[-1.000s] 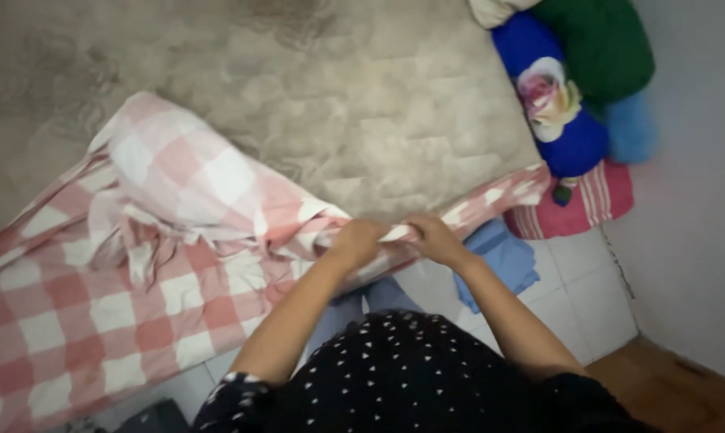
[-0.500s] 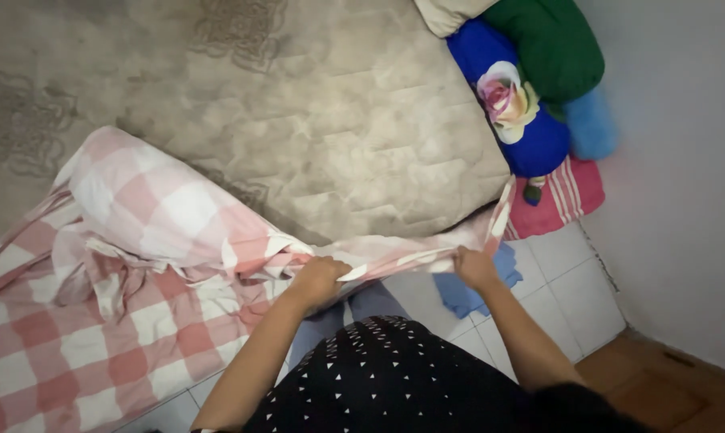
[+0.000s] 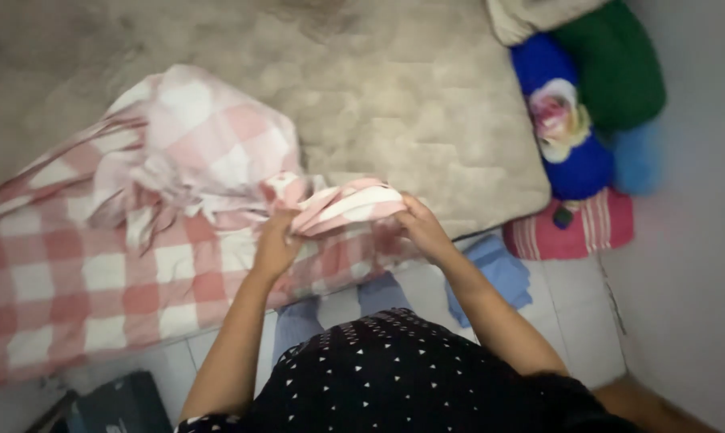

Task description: Putting a pillowcase on a bolster and folding a small blanket on a mattress.

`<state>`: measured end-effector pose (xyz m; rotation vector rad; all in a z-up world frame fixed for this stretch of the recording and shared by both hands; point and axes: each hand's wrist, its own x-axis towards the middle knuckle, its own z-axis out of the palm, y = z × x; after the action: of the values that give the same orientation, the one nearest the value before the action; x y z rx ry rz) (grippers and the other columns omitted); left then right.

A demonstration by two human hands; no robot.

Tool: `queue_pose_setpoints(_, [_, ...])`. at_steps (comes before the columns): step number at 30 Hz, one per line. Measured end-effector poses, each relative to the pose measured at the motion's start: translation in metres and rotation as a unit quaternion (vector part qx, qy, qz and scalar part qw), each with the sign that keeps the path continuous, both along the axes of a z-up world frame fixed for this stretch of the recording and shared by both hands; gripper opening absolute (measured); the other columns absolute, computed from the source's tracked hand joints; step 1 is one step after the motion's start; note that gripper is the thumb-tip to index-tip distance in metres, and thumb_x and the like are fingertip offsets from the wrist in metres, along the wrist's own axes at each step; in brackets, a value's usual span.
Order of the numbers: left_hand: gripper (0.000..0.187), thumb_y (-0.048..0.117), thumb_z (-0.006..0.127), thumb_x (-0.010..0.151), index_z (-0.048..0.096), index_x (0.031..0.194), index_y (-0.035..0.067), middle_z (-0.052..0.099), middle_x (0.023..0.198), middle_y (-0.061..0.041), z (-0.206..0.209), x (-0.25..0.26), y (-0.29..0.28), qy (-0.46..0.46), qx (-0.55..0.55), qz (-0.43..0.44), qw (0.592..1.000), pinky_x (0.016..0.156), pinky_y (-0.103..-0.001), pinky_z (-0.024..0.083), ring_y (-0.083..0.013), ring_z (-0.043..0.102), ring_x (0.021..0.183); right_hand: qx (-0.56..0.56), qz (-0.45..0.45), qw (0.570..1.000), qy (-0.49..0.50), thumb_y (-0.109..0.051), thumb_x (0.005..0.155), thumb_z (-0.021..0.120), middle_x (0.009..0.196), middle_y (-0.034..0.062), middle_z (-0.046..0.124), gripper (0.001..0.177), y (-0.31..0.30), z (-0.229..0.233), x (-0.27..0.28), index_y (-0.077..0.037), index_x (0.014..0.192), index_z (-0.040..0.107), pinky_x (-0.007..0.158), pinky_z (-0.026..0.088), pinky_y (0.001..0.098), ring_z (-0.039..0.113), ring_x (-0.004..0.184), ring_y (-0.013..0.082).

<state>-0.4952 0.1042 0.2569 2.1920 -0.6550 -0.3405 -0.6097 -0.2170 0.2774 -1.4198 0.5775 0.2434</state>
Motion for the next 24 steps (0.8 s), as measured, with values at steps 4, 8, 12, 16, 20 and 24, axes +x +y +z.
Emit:
queue_pose_setpoints(4, [0.06,0.023,0.091,0.063,0.068,0.115,0.007,0.062,0.12,-0.014,0.07,-0.016,0.026,0.126,-0.023,-0.087,0.988,0.096,-0.041,0.052,-0.0303,0.06,0.113,0.179,0.05,0.983,-0.013,-0.013,0.102,0.05,0.126,0.001,0.065,0.042,0.111,0.077,0.066,-0.01,0.145,0.05,0.091,0.057,0.0307,0.064,0.109,0.0123])
queue_pose_setpoints(8, [0.086,0.015,0.086,0.065,0.043,0.139,0.001,0.054,0.134,-0.014,0.075,-0.028,0.083,0.225,-0.158,0.059,0.959,0.104,-0.038,0.045,-0.0259,0.053,0.125,0.279,0.137,0.948,-0.064,-0.012,0.103,0.052,0.124,0.0007,0.062,0.049,0.225,0.103,0.11,-0.011,0.152,0.043,0.086,0.055,0.0308,0.061,0.104,0.0123])
queue_pose_setpoints(12, [0.034,-0.001,0.06,0.089,0.069,0.122,-0.001,0.075,0.115,-0.009,0.013,-0.003,0.199,0.096,-0.249,0.227,0.937,0.096,-0.033,0.055,-0.021,0.07,0.111,0.225,0.213,0.94,-0.145,-0.013,0.105,0.055,0.119,0.0012,0.063,0.052,0.316,0.14,0.154,-0.01,0.155,0.041,0.081,0.053,0.03,0.06,0.096,0.0111])
queue_pose_setpoints(16, [0.04,-0.007,0.052,0.088,0.07,0.124,-0.002,0.077,0.11,-0.008,0.075,0.046,0.297,0.026,-0.211,0.299,0.93,0.089,-0.032,0.056,-0.0194,0.073,0.105,0.163,0.254,0.922,-0.242,-0.012,0.11,0.061,0.12,0.0026,0.062,0.042,0.364,0.119,0.177,-0.003,0.148,0.046,0.093,0.054,0.0306,0.062,0.108,0.0116])
queue_pose_setpoints(20, [0.053,-0.012,0.047,0.083,0.06,0.134,-0.009,0.07,0.123,-0.021,0.067,0.104,0.382,-0.111,-0.16,0.403,0.894,0.094,-0.034,0.053,-0.026,0.068,0.113,0.057,0.309,0.903,-0.291,-0.011,0.103,0.068,0.126,0.0073,0.063,0.053,0.402,0.113,0.176,-0.006,0.148,0.041,0.1,0.052,0.0318,0.062,0.118,0.016])
queue_pose_setpoints(24, [0.049,-0.008,0.05,0.09,0.058,0.138,-0.008,0.07,0.132,-0.021,0.053,0.186,0.453,-0.184,-0.219,0.514,0.809,0.105,-0.033,0.051,-0.0274,0.067,0.123,0.022,0.36,0.91,-0.205,-0.007,0.092,0.07,0.13,0.0113,0.059,0.066,0.417,0.065,0.17,-0.011,0.15,0.038,0.096,0.056,0.0358,0.063,0.117,0.0199])
